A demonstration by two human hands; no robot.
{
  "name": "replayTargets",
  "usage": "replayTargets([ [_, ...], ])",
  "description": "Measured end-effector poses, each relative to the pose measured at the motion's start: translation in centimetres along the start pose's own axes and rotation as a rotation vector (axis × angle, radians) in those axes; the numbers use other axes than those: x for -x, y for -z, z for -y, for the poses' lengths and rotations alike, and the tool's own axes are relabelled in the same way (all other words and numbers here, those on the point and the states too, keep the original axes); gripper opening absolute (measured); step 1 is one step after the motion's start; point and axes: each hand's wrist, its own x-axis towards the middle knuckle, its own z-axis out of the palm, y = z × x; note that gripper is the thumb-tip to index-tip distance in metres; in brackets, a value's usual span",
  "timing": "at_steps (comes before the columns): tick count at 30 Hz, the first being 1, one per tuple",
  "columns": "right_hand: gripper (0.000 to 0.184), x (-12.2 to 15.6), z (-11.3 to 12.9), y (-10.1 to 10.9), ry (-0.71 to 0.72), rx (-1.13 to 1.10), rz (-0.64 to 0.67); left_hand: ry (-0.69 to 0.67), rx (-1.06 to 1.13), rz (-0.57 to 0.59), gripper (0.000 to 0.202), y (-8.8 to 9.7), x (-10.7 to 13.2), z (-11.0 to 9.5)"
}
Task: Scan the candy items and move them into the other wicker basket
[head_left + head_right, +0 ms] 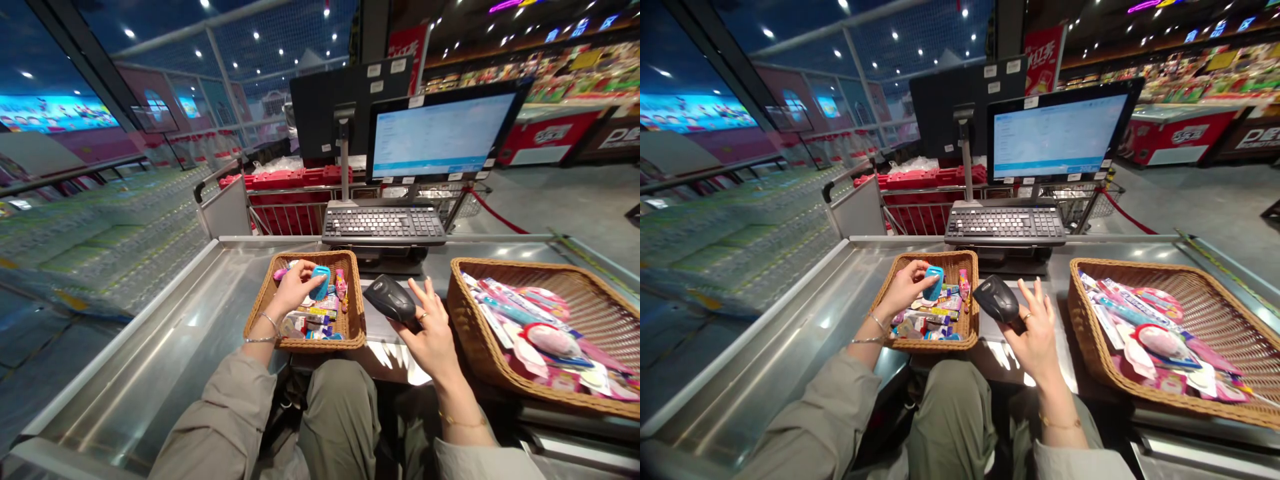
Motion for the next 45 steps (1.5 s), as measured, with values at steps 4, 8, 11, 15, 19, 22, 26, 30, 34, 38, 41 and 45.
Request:
replayTargets([
  [4, 0.022, 0.0, 0.0, 0.3, -0.002, -0.006, -0.011, 0.009, 0.136, -0.015, 0.044, -1.2, -0.3, -0.2],
  [8, 0.022, 0.0, 0.1, 0.5, 0.004, -0.004, -0.024, 0.002, 0.247, -0.013, 0.052, -2.2, -0.4, -0.2],
  [11, 0.023, 0.0, 0.1, 0.8, 0.008, 0.003, -0.032, -0.008, 0.238, 0.025, 0.055, -2.6, -0.3, -0.5],
  [15, 0.022, -0.1, 0.2, 1.0, -0.005, 0.003, -0.040, -0.099, 0.017, 0.050, 0.051, -2.9, -0.2, -0.7],
  [19, 0.023, -0.1, 0.4, 1.2, -0.016, -0.004, -0.049, -0.203, -0.166, 0.046, 0.035, -3.1, -0.3, -0.5],
  [22, 0.023, -0.2, 0.5, 1.3, -0.009, -0.003, -0.053, -0.244, -0.191, 0.059, 0.030, -3.3, -0.1, -1.0],
  [26, 0.023, -0.1, 0.4, 1.3, -0.004, 0.004, -0.059, -0.248, -0.366, 0.051, 0.023, -3.5, 0.5, -2.3],
  [30, 0.024, -0.1, 0.3, 1.2, -0.002, 0.006, -0.066, -0.271, -0.573, 0.029, 0.022, -4.1, 0.9, -2.4],
  [34, 0.023, -0.1, 0.5, 1.2, -0.012, 0.001, -0.064, -0.286, -0.660, 0.030, 0.036, -5.1, 1.1, -1.6],
  [38, 0.023, -0.1, 0.7, 1.3, -0.010, -0.002, -0.066, -0.294, -0.677, 0.022, 0.040, -5.9, 1.2, -1.2],
  [41, 0.021, -0.1, 0.9, 1.5, -0.017, 0.001, -0.061, -0.308, -0.683, 0.012, 0.042, -6.4, 1.1, -0.9],
  [45, 0.020, -0.2, 1.0, 1.6, -0.024, 0.003, -0.061, -0.335, -0.683, -0.005, 0.045, -7.3, 0.8, -0.4],
])
